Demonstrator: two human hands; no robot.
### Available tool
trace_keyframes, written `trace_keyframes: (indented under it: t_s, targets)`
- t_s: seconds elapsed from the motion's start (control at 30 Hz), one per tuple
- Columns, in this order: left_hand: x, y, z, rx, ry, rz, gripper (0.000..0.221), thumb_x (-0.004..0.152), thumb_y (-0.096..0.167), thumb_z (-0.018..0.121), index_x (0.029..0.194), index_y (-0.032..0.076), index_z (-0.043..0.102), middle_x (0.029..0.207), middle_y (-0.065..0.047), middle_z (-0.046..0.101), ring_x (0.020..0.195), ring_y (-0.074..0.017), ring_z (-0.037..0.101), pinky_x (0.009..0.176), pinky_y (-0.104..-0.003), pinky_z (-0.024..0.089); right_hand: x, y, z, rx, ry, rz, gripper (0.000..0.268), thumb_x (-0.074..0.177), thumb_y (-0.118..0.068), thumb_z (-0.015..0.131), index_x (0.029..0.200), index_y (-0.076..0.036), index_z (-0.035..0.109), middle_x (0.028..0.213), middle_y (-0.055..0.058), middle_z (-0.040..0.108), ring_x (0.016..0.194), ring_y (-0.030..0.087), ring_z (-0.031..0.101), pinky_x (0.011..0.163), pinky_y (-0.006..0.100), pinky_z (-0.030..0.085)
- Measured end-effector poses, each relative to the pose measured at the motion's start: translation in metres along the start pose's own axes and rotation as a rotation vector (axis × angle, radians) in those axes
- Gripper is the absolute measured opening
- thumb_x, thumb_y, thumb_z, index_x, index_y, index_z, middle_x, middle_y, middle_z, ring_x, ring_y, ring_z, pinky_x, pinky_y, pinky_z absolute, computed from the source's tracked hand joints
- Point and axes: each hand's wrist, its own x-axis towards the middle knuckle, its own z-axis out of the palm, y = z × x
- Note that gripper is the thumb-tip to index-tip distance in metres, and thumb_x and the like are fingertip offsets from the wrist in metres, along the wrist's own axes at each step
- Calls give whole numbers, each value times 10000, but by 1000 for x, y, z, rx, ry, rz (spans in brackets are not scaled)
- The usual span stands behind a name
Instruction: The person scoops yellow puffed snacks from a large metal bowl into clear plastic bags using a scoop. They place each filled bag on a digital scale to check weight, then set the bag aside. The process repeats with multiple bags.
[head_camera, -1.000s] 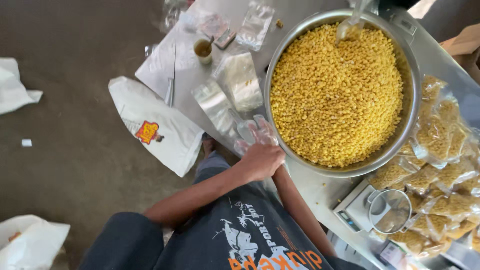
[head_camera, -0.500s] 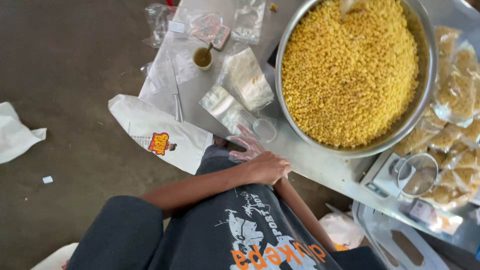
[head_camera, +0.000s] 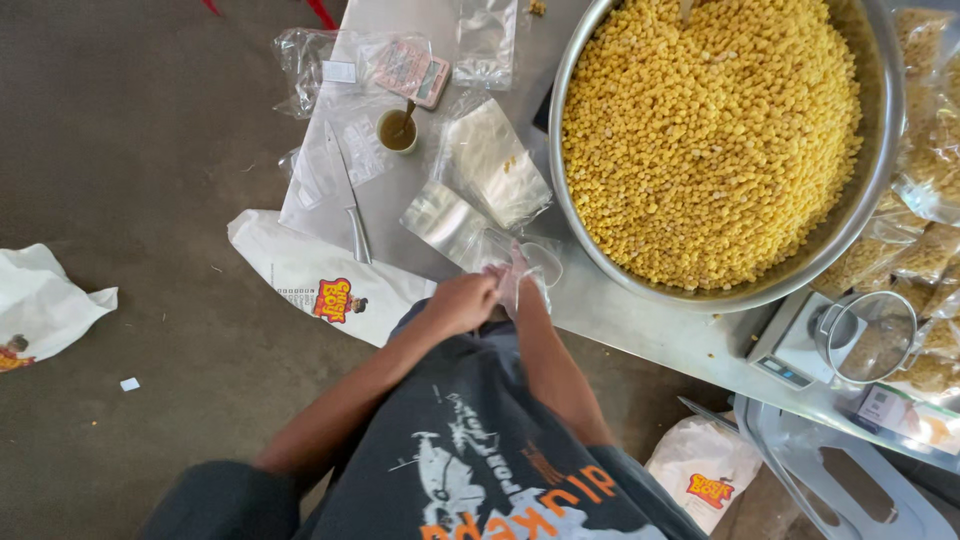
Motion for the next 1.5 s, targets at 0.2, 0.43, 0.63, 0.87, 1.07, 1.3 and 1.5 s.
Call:
trace_keyframes:
  t_s: [0.2, 0.43, 0.63, 0.87, 1.07, 1.3, 1.5]
  targets:
    - [-12, -109, 41, 31, 71, -240, 210, 929, 280, 611, 932, 70, 625, 974, -170, 678, 947, -399, 652, 794, -540, 518, -9, -12, 61, 500, 8, -257, 556, 889, -681, 580, 670, -178, 490, 505, 14, 422, 397, 234, 415, 382, 442, 367]
    - [62, -120, 76, 204, 269, -279, 300, 870, 241, 651, 1076, 24, 628, 1117, -192, 648, 1065, -405, 615, 863, -527, 502, -41, -18, -3, 433, -86, -334, 285, 956, -349, 565, 833, -104, 645, 714, 80, 635, 584, 282, 563, 520, 495, 483]
    - [106, -129, 78, 215, 252, -401, 295, 868, 220, 715, 1052, -2, 651, 1105, -199, 646, 1069, -389, 617, 852, -501, 515, -81, 17, -136, 104, 35, -248, 253, 1018, -166, 500, 1055, 5, 682, 918, 155, 720, 876, 301, 687, 755, 445, 620]
    - [112, -145, 55, -942, 75, -463, 91, 838, 64, 768, 849, 8, 697, 702, -80, 702, 596, -209, 606, 532, -350, 464, -180, 34, -172, -345, 223, -440, 373, 1007, -390, 601, 1136, -45, 660, 730, -8, 596, 529, 51, 485, 431, 219, 331]
    - [57, -30, -12, -659, -16, -229, 251, 820, 186, 874, 806, 7, 698, 710, -66, 697, 594, -129, 599, 538, -288, 486, -205, 27, -79, -257, -195, -760, 359, 961, -192, 707, 1272, -13, 702, 852, -18, 680, 614, 13, 529, 448, 185, 330]
    - [10, 79, -52, -474, -14, 46, 329, 825, 228, 873, 770, 3, 639, 634, -24, 587, 566, -107, 484, 528, -270, 413, -233, -2, 6, -491, -105, -948, 247, 940, -178, 718, 1102, 9, 716, 901, 33, 736, 793, 76, 647, 673, 241, 547]
    - [16, 72, -38, -1033, -234, -127, 230, 945, 237, 763, 851, 53, 663, 720, 34, 590, 618, -49, 499, 537, -232, 411, -200, -16, -43, -493, -229, -1007, 324, 1015, -156, 715, 1199, 96, 627, 1074, 176, 730, 993, 140, 657, 789, 252, 537]
